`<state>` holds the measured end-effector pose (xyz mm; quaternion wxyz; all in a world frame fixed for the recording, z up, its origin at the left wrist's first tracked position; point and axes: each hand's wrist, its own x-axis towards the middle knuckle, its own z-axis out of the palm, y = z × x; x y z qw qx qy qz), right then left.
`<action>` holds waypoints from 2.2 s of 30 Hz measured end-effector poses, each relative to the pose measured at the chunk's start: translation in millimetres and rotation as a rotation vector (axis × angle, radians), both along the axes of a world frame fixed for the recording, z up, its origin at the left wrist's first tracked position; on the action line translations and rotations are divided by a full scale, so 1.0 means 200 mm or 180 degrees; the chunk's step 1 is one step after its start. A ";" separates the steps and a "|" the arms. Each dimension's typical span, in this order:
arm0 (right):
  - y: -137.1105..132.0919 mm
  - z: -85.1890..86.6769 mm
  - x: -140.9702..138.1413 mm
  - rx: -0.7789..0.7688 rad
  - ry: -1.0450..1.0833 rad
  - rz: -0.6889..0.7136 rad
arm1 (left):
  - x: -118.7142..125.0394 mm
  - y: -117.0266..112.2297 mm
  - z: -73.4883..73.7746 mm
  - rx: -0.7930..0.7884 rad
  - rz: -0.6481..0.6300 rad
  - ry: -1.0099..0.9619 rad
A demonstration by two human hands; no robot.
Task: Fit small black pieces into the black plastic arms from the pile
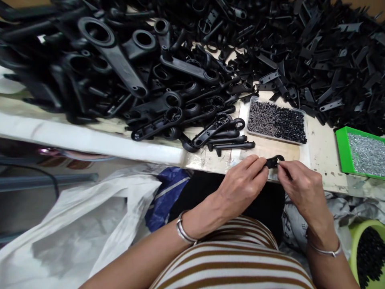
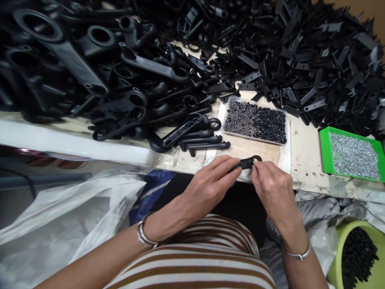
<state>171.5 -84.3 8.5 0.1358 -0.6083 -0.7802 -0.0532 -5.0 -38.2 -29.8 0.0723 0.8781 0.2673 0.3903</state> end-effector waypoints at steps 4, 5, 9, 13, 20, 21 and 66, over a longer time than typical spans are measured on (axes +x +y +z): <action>0.01 0.03 -0.03 -0.0285 -0.0282 -0.0036 | 0.00 0.01 0.01 -0.0057 0.0004 0.0045; 0.01 0.04 -0.04 -0.0367 -0.0357 -0.0066 | 0.00 0.01 0.01 -0.0062 -0.0009 0.0041; 0.02 0.07 -0.06 -0.0664 -0.0370 -0.0241 | 0.00 0.01 0.01 -0.0118 -0.0040 -0.0020; 0.04 0.10 -0.04 -0.0929 0.0289 -0.0377 | -0.01 0.01 -0.02 -0.0242 -0.0073 -0.0061; 0.07 0.10 -0.02 -0.1074 0.0507 -0.0628 | -0.02 0.00 -0.04 -0.0360 -0.0234 -0.0170; 0.07 0.10 -0.03 -0.1029 0.0418 -0.0647 | -0.02 0.00 -0.04 -0.0382 -0.0237 -0.0147; 0.05 -0.07 -0.12 -0.0647 0.5503 -0.1934 | 0.04 -0.07 -0.06 -0.0743 -0.0130 -0.1222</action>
